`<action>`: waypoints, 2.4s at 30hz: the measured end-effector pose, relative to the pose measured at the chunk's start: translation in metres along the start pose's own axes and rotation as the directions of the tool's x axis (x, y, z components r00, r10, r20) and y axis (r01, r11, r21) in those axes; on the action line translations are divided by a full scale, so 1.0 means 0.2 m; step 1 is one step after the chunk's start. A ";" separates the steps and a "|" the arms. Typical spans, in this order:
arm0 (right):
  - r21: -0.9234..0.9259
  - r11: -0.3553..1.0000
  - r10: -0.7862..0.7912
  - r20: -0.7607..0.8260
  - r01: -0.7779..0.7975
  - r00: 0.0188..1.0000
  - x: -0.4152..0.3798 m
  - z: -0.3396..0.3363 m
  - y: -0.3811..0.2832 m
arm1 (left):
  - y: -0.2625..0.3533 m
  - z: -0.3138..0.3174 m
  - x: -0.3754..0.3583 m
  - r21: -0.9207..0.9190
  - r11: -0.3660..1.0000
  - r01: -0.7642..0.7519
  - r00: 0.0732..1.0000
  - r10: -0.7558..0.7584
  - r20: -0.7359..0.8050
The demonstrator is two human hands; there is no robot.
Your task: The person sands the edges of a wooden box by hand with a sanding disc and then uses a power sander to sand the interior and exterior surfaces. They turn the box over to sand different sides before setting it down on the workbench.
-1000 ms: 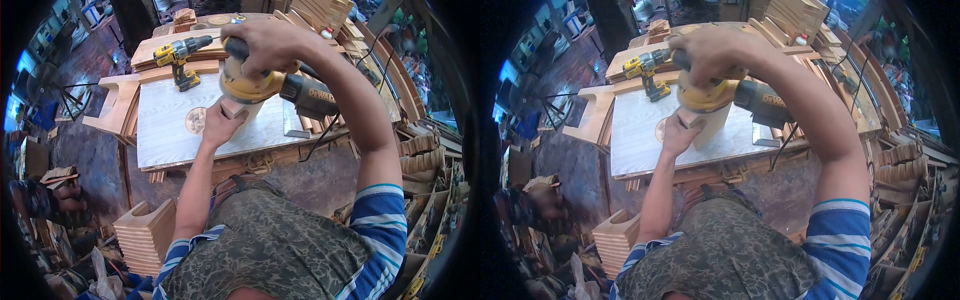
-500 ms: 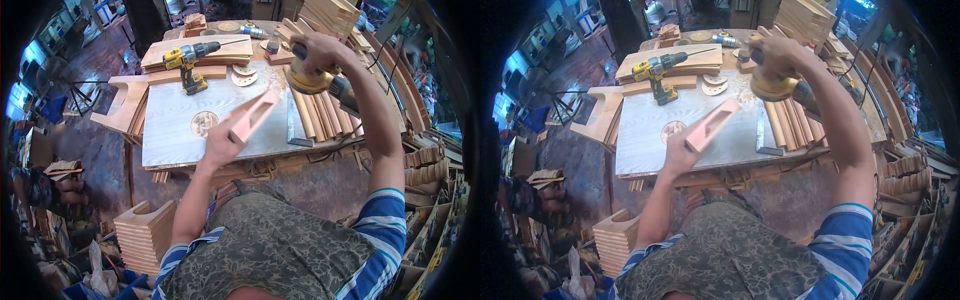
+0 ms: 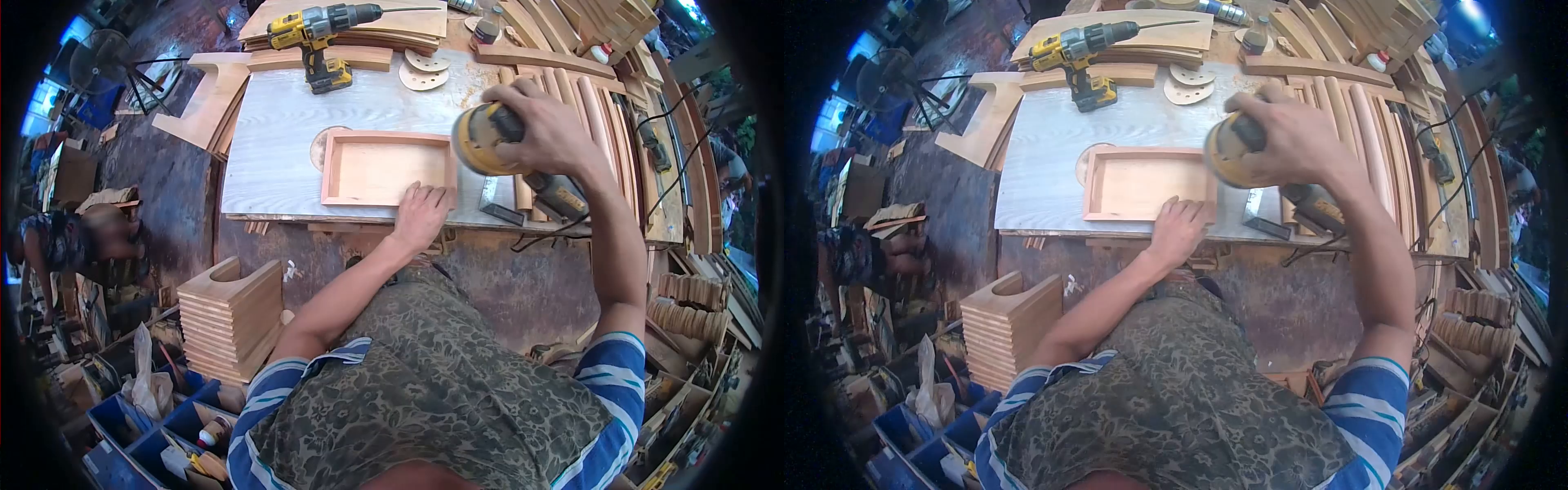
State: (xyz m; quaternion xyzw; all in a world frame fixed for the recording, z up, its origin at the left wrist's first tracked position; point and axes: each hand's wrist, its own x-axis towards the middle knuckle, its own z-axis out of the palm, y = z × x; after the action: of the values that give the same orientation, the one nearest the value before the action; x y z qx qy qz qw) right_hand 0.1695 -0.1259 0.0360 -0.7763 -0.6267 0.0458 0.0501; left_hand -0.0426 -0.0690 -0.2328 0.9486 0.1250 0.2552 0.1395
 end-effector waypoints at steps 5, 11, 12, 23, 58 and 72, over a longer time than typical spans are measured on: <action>0.031 0.986 -0.169 0.101 0.166 0.981 0.18 0.18 -0.13 | 0.00 -0.13 -0.14 -0.079 0.997 0.007 0.996 -0.015 -0.094; 0.057 0.960 -0.279 0.206 0.273 0.938 0.32 0.37 -0.34 | -0.20 -0.42 -0.42 0.057 0.928 0.369 0.903 -0.343 -0.261; 0.048 0.960 -0.280 0.215 0.277 0.936 0.33 0.41 -0.37 | -0.22 -0.46 -0.42 0.077 0.889 0.451 0.862 -0.413 -0.293; -0.021 0.971 -0.218 0.326 0.238 0.920 0.40 0.55 -0.51 | -0.35 -0.44 -0.47 -0.018 0.890 0.456 0.879 -0.453 -0.151; -0.063 0.997 0.065 0.372 -0.044 0.926 0.46 0.59 -0.60 | -0.73 -0.33 -0.27 -0.528 0.631 0.569 0.690 -0.715 -0.112; -0.016 0.952 -0.280 0.362 0.306 0.889 0.52 0.67 -0.66 | -0.75 -0.34 -0.26 -0.552 0.648 0.525 0.693 -0.701 -0.165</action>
State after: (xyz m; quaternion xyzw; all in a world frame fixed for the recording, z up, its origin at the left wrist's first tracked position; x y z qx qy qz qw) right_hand 0.0463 0.0062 -0.0793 -0.6529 -0.7366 0.1543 -0.0860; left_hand -0.1457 0.0673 -0.2488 0.7192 0.4032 0.3843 0.4153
